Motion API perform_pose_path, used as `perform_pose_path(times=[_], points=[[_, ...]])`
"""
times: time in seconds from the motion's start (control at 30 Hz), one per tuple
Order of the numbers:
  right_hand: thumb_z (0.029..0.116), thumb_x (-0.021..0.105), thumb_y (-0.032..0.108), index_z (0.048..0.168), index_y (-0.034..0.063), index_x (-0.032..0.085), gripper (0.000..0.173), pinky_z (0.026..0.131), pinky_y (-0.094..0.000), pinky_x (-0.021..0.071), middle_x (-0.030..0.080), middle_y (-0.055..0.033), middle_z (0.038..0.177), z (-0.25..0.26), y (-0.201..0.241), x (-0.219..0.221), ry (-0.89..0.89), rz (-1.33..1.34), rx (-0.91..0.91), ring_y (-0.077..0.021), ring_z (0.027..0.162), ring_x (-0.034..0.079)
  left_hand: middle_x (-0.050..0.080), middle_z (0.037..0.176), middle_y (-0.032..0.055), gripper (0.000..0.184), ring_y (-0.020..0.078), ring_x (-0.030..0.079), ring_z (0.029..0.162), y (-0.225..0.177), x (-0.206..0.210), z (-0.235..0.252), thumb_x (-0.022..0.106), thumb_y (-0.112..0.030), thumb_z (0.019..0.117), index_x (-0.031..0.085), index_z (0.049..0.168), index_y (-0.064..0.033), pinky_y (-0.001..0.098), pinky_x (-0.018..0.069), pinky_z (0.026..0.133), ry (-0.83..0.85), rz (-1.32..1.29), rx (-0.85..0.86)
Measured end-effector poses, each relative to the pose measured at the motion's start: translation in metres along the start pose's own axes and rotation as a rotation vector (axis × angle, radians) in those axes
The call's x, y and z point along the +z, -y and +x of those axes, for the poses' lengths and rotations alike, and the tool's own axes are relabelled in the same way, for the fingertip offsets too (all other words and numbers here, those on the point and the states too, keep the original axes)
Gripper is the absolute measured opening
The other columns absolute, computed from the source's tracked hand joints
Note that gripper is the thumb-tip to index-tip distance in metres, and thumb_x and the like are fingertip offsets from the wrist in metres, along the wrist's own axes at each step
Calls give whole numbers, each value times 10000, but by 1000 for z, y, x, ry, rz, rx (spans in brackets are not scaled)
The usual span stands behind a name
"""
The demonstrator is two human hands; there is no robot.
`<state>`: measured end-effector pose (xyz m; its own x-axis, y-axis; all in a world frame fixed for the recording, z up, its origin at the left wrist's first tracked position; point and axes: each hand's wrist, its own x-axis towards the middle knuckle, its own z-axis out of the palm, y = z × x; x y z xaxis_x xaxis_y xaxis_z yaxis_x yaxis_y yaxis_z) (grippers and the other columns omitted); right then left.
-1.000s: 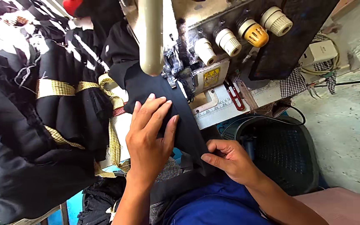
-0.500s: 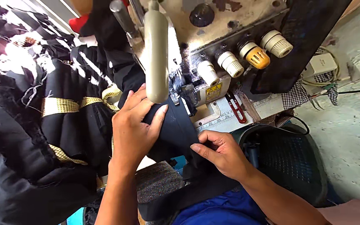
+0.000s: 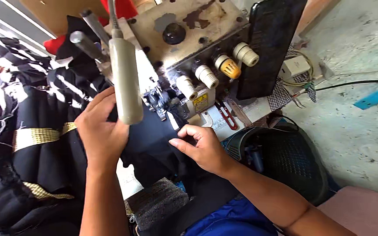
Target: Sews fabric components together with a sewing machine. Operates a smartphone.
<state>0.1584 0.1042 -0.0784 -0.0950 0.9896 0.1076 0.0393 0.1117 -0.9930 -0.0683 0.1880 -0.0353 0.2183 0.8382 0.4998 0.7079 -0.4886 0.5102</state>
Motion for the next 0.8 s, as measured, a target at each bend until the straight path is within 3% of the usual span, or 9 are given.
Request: perform_pose_path(times=[0.07, 0.13, 0.27, 0.33, 0.43, 0.53, 0.63, 0.7, 0.8], points=[[971, 701, 169, 908, 34, 730, 151, 691, -207, 563, 705, -14, 801, -2, -1, -4, 19, -30, -25, -33, 745, 661, 650, 1365, 131, 287, 230, 583, 1331, 0, -10, -14, 600, -192, 1026, 703, 1234, -24, 416, 472, 1129, -62, -17, 3], [997, 668, 184, 939, 31, 750, 183, 723, -205, 559, 718, -13, 852, -3, -3, -15, 54, -56, -60, -26, 789, 662, 606, 1409, 143, 319, 271, 545, 1355, -1, -21, -44, 549, -180, 1050, 660, 1292, -3, 454, 452, 1135, -130, -67, -40], [993, 647, 128, 1065, 56, 756, 150, 695, -248, 614, 743, -6, 908, 9, -7, -32, -163, -270, -190, -52, 774, 694, 655, 1229, 74, 355, 107, 633, 1113, 2, -15, -120, 455, -159, 1084, 564, 1324, 78, 316, 524, 990, -256, -239, -289], [937, 707, 104, 1141, 70, 753, 212, 610, -258, 584, 724, -9, 861, 19, -6, -26, -240, -456, -259, -64, 685, 655, 656, 1127, -55, 403, 38, 628, 1011, 11, -3, -150, 362, -242, 1101, 538, 1357, 15, 249, 523, 921, -259, -407, -345], [881, 698, 62, 1231, 89, 733, 353, 550, -357, 554, 709, -38, 807, 29, -10, -8, -183, -652, -356, -155, 629, 646, 718, 994, -108, 430, 58, 692, 874, 14, 2, -162, 368, -384, 1109, 603, 1302, -80, 261, 590, 801, -323, -562, -298], [852, 694, 53, 1053, 58, 716, 202, 522, -390, 546, 687, -54, 745, 30, -22, 1, -185, -725, -426, -198, 615, 665, 714, 1027, -104, 514, 53, 689, 885, 14, 2, -153, 378, -470, 1091, 578, 1335, -64, 254, 591, 780, -279, -574, -310], [948, 634, 108, 990, 87, 726, 103, 538, -387, 550, 690, -46, 763, 17, -29, -11, -136, -836, -339, -195, 629, 669, 690, 1012, -82, 547, 21, 668, 861, 8, 3, -151, 376, -417, 1091, 527, 1362, 34, 228, 584, 763, -220, -509, -318], [945, 646, 124, 996, 103, 732, 102, 586, -413, 566, 694, -56, 825, 7, -25, -23, -128, -934, -249, -221, 696, 684, 706, 1019, -64, 591, -6, 669, 864, 3, 4, -152, 400, -424, 1087, 505, 1366, 85, 211, 579, 783, -189, -455, -300], [962, 665, 140, 1203, 107, 731, 252, 801, -409, 597, 690, -93, 1097, -7, -10, -33, -163, -843, -181, -236, 974, 685, 724, 1075, -34, 680, -15, 677, 904, -4, 4, -149, 492, -442, 1044, 424, 1418, 121, 204, 578, 815, -138, -473, -299]])
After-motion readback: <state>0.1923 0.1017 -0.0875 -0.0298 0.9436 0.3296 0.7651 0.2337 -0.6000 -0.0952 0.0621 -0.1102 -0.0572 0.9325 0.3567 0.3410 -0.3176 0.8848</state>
